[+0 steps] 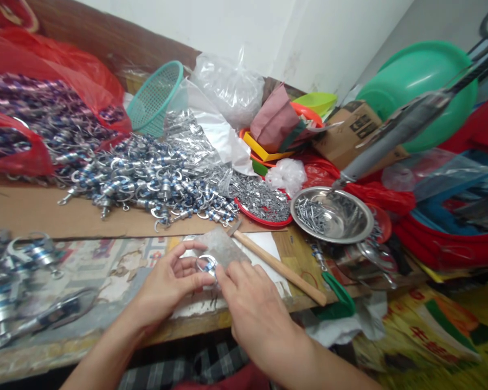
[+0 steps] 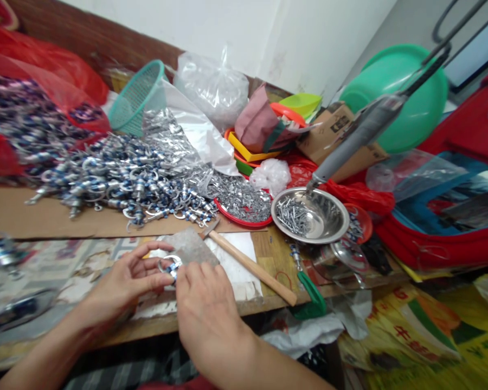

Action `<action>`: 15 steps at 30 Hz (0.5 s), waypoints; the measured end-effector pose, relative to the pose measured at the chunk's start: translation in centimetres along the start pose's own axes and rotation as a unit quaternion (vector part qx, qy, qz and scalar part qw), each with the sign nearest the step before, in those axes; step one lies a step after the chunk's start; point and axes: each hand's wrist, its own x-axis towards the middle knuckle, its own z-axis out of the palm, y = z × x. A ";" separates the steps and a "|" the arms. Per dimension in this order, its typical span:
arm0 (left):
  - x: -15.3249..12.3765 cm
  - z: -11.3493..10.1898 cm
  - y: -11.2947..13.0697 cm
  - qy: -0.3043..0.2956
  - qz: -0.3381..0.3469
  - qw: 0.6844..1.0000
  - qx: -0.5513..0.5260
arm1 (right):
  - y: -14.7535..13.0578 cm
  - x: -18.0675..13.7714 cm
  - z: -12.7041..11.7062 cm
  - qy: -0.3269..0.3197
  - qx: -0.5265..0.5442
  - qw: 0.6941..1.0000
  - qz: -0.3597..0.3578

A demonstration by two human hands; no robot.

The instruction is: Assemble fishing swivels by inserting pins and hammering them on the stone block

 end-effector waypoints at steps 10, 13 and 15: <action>-0.1 0.1 -0.2 0.014 -0.005 1.000 0.006 | 4.6 0.4 -0.5 -0.012 0.143 0.986 0.087; -0.2 0.1 -0.3 0.016 0.001 1.000 0.013 | 8.2 -0.9 2.0 -0.016 0.109 0.975 0.191; -0.2 0.1 -0.4 0.017 0.003 1.000 0.015 | 9.7 -1.9 3.2 -0.064 0.119 0.967 0.218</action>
